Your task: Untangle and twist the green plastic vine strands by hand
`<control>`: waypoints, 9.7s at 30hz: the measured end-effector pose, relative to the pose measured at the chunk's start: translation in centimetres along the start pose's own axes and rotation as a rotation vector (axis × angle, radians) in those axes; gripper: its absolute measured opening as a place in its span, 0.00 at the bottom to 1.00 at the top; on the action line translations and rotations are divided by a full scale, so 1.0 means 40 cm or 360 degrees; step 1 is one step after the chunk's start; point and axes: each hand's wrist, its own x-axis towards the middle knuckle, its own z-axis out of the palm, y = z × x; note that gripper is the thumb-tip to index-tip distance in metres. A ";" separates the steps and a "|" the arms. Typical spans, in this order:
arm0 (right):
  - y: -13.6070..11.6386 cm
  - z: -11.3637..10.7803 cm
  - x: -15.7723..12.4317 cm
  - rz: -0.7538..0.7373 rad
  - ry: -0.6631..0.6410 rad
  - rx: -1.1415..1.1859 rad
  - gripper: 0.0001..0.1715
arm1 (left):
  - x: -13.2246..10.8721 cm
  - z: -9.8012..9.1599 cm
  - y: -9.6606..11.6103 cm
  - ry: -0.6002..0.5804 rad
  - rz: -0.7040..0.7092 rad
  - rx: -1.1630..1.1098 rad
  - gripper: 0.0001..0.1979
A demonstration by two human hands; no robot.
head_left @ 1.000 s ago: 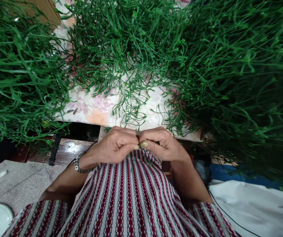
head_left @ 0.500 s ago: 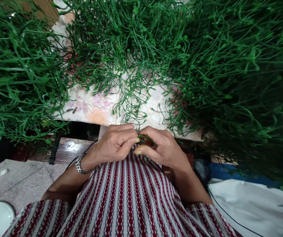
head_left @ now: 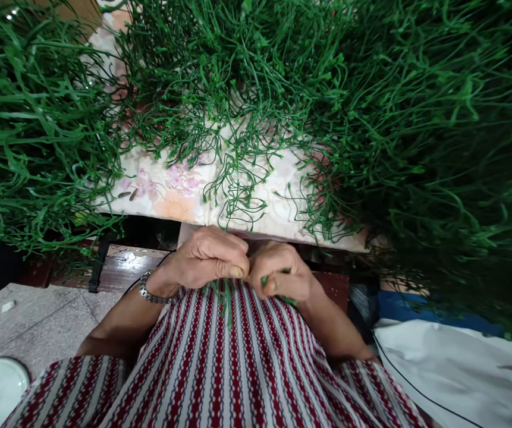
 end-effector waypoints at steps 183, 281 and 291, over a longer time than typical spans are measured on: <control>0.012 -0.016 -0.006 -0.0279 0.0678 -0.1957 0.11 | 0.060 0.032 -0.035 0.0946 -0.0443 -0.0380 0.06; -0.105 -0.023 0.039 0.0104 0.0327 -0.1613 0.06 | 0.029 0.018 0.026 0.0822 -0.0373 0.0008 0.04; -0.090 -0.023 0.045 0.0010 0.0234 -0.2021 0.11 | 0.032 0.014 0.011 0.0859 -0.0508 -0.0094 0.04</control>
